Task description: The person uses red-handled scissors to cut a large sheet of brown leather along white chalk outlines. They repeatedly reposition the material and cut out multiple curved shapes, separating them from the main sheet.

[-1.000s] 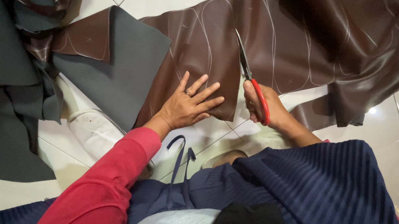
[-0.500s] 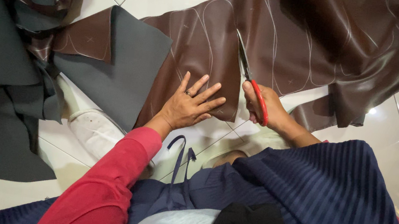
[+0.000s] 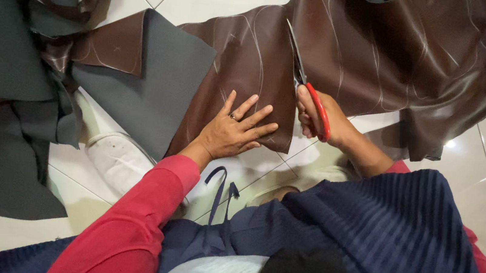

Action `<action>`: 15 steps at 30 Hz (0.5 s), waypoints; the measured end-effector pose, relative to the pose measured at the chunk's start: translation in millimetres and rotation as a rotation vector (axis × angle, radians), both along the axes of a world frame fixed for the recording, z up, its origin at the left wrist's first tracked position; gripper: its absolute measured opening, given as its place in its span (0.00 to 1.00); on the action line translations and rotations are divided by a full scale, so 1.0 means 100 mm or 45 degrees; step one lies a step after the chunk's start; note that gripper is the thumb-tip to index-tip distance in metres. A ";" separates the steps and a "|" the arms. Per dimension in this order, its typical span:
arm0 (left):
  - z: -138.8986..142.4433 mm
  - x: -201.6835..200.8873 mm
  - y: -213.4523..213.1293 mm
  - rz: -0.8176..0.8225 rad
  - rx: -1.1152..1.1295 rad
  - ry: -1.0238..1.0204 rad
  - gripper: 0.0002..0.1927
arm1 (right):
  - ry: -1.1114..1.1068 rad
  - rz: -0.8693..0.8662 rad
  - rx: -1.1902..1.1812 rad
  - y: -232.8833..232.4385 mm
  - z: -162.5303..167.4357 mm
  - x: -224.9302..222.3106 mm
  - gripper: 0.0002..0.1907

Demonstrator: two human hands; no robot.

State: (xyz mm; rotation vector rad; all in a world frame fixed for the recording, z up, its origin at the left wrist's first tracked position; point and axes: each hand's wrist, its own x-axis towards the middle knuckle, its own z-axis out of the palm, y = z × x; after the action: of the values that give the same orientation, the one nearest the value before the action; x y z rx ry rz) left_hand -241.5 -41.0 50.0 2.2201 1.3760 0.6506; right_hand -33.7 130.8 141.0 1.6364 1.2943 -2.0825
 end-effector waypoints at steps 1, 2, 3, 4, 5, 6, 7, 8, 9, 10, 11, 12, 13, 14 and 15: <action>0.00 0.00 0.00 0.003 -0.005 0.001 0.32 | -0.007 -0.007 -0.005 0.01 0.02 -0.02 0.26; 0.01 0.00 0.00 0.007 -0.008 0.003 0.32 | -0.014 -0.014 -0.010 0.01 0.03 -0.03 0.26; 0.01 0.00 0.01 0.011 -0.011 0.004 0.32 | -0.027 -0.019 0.004 0.01 0.04 -0.04 0.27; 0.01 -0.01 0.01 0.012 -0.006 0.008 0.32 | -0.041 -0.024 0.018 0.01 0.05 -0.06 0.27; 0.02 -0.01 0.01 0.012 -0.001 0.012 0.32 | -0.055 -0.030 0.031 0.01 0.07 -0.07 0.27; 0.02 -0.01 0.01 0.013 0.004 0.015 0.32 | -0.067 -0.042 0.028 0.00 0.07 -0.08 0.27; 0.01 -0.01 0.01 0.007 -0.011 0.019 0.32 | -0.079 -0.055 0.024 0.00 0.08 -0.09 0.27; 0.01 -0.01 0.01 0.000 -0.026 0.023 0.32 | -0.091 -0.068 0.021 0.00 0.08 -0.10 0.27; 0.00 -0.01 0.00 -0.007 -0.039 0.028 0.32 | -0.075 -0.072 0.027 -0.01 0.09 -0.11 0.27; -0.02 -0.01 0.00 -0.004 -0.035 0.021 0.32 | -0.058 -0.075 0.035 -0.02 0.09 -0.12 0.27; -0.03 -0.01 -0.01 -0.002 -0.031 0.014 0.32 | -0.042 -0.080 0.042 -0.02 0.09 -0.12 0.27; -0.03 -0.02 -0.01 0.001 -0.028 0.006 0.32 | -0.049 -0.077 0.046 -0.02 0.09 -0.13 0.27; -0.04 -0.02 -0.01 -0.001 -0.022 0.007 0.32 | -0.056 -0.074 0.049 -0.02 0.09 -0.13 0.27; -0.03 -0.02 -0.01 -0.002 -0.015 0.009 0.32 | -0.062 -0.071 0.053 -0.02 0.09 -0.14 0.27; -0.03 -0.03 -0.01 -0.002 -0.008 0.010 0.32 | -0.057 -0.059 0.061 -0.02 0.09 -0.14 0.27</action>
State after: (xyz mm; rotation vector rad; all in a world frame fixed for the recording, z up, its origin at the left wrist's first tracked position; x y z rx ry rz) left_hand -244.3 -41.9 47.4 2.2212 1.3777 0.6368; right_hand -47.7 129.0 149.8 1.7386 1.3146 -2.0436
